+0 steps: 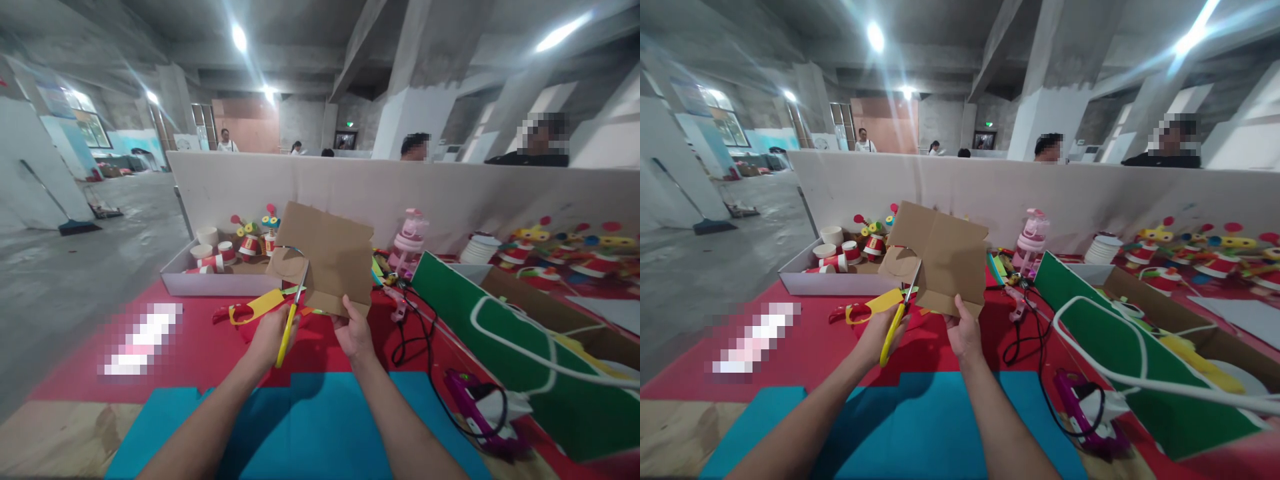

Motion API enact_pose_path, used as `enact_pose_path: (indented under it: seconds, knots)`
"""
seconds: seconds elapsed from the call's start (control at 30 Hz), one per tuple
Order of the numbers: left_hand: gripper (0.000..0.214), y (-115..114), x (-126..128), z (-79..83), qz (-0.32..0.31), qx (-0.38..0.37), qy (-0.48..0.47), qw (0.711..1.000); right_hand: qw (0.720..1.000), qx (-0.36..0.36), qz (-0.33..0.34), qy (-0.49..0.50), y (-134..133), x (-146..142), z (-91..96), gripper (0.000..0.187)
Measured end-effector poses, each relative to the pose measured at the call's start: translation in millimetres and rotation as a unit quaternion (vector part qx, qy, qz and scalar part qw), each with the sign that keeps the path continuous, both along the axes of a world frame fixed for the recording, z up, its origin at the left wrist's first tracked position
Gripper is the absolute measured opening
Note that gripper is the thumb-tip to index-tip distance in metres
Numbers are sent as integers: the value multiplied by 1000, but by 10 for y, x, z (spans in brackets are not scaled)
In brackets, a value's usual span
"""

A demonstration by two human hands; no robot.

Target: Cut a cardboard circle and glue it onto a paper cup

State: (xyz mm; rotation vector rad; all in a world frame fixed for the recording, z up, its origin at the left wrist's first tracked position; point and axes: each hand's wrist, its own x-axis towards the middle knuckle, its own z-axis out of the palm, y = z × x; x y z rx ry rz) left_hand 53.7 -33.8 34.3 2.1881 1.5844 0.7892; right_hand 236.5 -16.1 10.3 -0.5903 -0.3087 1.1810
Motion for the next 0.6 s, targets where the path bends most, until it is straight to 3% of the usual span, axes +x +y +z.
enact_pose_path:
  seconds: [0.23,0.37,0.5,0.6]
  knots:
    - [11,-31,-69,102,-40,-11,66,997,998,42,-36,18,54,171,56,45]
    - [7,7,-157,99,-18,-2,71,997,997,56,-51,32,92,343,96,34]
    - [4,107,-253,57,14,-9,-59,998,994,38,-58,80,101,474,131,24]
    - [21,168,-274,91,51,-67,-264,961,997,16,-19,69,82,537,126,19]
